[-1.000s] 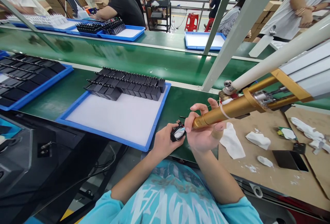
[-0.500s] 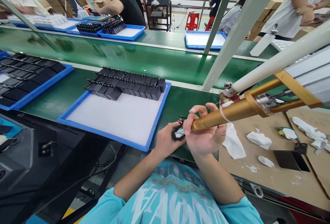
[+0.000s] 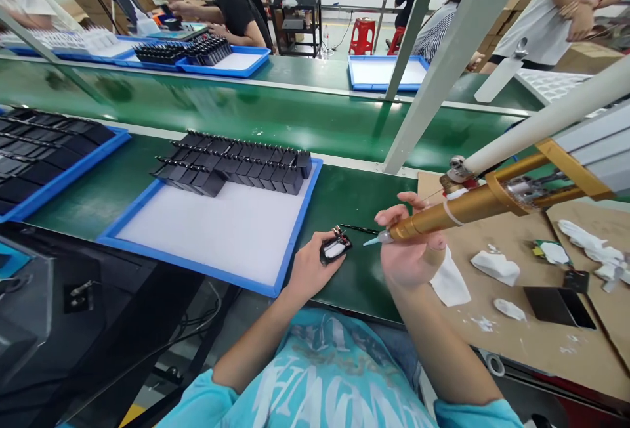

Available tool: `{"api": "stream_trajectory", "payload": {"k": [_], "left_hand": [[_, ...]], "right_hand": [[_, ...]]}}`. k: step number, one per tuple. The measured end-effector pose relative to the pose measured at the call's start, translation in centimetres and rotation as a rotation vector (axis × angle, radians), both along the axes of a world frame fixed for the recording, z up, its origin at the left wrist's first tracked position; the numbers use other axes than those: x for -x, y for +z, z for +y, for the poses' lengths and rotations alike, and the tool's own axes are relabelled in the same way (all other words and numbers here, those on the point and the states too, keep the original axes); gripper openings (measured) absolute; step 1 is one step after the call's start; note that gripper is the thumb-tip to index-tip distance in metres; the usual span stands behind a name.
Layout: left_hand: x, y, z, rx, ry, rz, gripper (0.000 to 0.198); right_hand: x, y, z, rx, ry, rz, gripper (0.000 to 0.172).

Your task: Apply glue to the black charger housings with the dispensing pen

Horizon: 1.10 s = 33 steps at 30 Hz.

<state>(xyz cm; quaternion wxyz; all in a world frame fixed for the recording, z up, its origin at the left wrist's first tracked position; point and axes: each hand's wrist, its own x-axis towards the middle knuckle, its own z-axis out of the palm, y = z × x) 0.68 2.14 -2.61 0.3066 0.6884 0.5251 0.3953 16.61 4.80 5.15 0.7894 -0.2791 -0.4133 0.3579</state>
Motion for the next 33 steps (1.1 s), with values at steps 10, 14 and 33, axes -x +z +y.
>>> {"api": "stream_trajectory", "payload": {"k": [10, 14, 33], "left_hand": [[-0.8, 0.6, 0.4, 0.074, 0.001, -0.187, 0.038], [-0.4, 0.0, 0.6, 0.126, 0.036, -0.242, 0.039], [-0.3, -0.3, 0.1, -0.017, 0.068, -0.352, 0.041]], "right_hand": [[-7.6, -3.6, 2.2, 0.176, -0.423, -0.323, 0.04], [-8.8, -3.9, 2.5, 0.199, -0.42, -0.407, 0.045], [-5.9, -6.5, 0.8, 0.229, -0.091, -1.437, 0.011]]}}
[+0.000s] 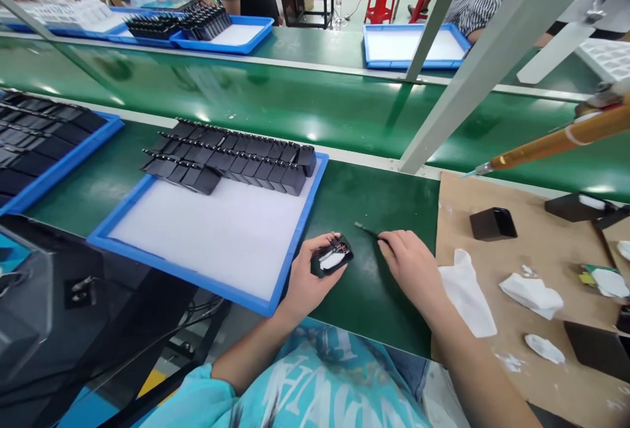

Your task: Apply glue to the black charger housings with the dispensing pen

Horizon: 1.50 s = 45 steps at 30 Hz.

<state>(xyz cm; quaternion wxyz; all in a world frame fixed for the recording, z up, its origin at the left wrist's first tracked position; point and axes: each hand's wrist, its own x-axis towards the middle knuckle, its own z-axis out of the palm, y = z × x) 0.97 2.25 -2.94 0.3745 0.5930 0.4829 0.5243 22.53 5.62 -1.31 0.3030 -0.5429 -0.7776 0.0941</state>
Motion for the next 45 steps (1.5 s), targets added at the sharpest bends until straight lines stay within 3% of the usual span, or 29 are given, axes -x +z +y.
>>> {"api": "stream_trajectory", "payload": {"k": [2, 4, 6, 8, 11, 17, 39, 45], "left_hand": [[0.0, 0.1, 0.0, -0.007, 0.005, 0.023, 0.04], [-0.1, 0.3, 0.0, -0.021, -0.002, 0.053, 0.039], [-0.1, 0.5, 0.1, -0.035, -0.015, 0.091, 0.039], [-0.1, 0.7, 0.1, -0.046, -0.033, 0.123, 0.039], [-0.2, 0.9, 0.2, -0.068, -0.057, 0.151, 0.042], [-0.3, 1.2, 0.2, -0.099, -0.066, 0.173, 0.042], [-0.2, 1.0, 0.2, -0.089, -0.079, 0.141, 0.041], [-0.3, 1.0, 0.1, -0.069, -0.076, 0.153, 0.039]], "right_hand": [[-0.2, 0.9, -0.6, 0.0, -0.067, 0.186, 0.012], [-0.1, 2.0, -1.7, 0.027, -0.069, 0.523, 0.015], [0.4, 2.9, -2.8, 0.082, 0.053, 0.835, 0.02], [1.1, 3.4, -3.6, 0.151, 0.221, 0.971, 0.025], [1.9, 3.7, -3.9, 0.207, 0.349, 0.935, 0.026], [2.5, 4.0, -3.5, 0.176, 0.392, 0.798, 0.023], [2.2, 3.9, -3.6, 0.233, 0.416, 0.757, 0.021], [2.0, 3.5, -3.5, 0.182, 0.373, 0.793, 0.021]]}}
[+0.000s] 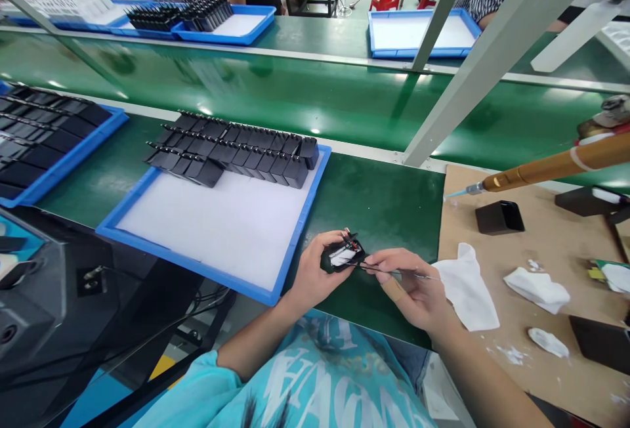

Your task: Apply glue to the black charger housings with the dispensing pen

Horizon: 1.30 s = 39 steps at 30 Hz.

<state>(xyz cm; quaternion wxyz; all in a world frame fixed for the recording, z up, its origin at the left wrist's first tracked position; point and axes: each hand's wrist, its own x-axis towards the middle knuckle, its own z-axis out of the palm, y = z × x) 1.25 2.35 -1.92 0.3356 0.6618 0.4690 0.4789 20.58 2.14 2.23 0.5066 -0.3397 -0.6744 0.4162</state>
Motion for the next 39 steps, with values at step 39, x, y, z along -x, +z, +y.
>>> {"api": "stream_trajectory", "payload": {"k": [39], "left_hand": [[0.1, -0.2, -0.1, 0.033, -0.031, -0.003, 0.043]], "right_hand": [[0.0, 0.5, 0.4, -0.16, 0.072, -0.067, 0.025]]}}
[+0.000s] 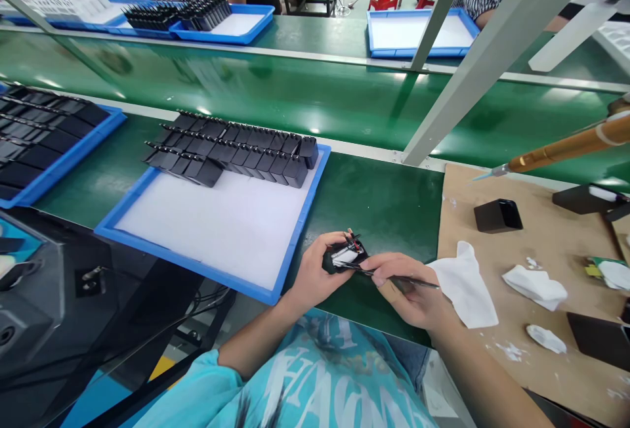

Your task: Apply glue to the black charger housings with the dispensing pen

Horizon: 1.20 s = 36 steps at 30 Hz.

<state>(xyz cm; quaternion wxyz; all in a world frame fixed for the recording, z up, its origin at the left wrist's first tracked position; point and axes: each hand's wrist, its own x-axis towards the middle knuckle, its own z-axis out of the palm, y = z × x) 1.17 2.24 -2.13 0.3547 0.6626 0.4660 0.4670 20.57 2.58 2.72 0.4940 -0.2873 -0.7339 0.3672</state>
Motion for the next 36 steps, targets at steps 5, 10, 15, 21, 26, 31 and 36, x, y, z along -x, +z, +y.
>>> {"api": "stream_trajectory", "payload": {"k": [5, 10, 15, 21, 26, 31, 36], "left_hand": [[-0.03, 0.05, -0.02, -0.002, -0.001, -0.004, 0.045], [-0.06, 0.16, 0.01, -0.02, -0.003, -0.001, 0.043], [-0.02, -0.03, 0.03, -0.018, -0.011, -0.008, 0.047], [-0.03, 0.08, 0.07, -0.034, -0.02, -0.008, 0.044], [0.03, 0.1, 0.04, -0.023, -0.021, 0.006, 0.045], [0.06, 0.11, 0.03, -0.015, -0.018, 0.008, 0.045], [0.09, 0.14, 0.01, 0.013, -0.009, 0.023, 0.044]], "right_hand": [[-0.04, 0.06, 0.07, 0.002, 0.011, -0.037, 0.024], [-0.19, -0.05, 0.07, 0.007, -0.009, -0.016, 0.025], [0.05, 0.24, 0.17, -0.032, 0.032, -0.054, 0.027], [-0.08, 0.24, 0.09, -0.034, -0.003, -0.054, 0.028], [-0.1, 0.19, 0.07, -0.042, 0.019, -0.021, 0.028], [-0.11, 0.33, 0.14, -0.044, 0.05, -0.038, 0.024], [-0.36, 0.34, 0.08, -0.056, 0.03, -0.052, 0.025]]}}
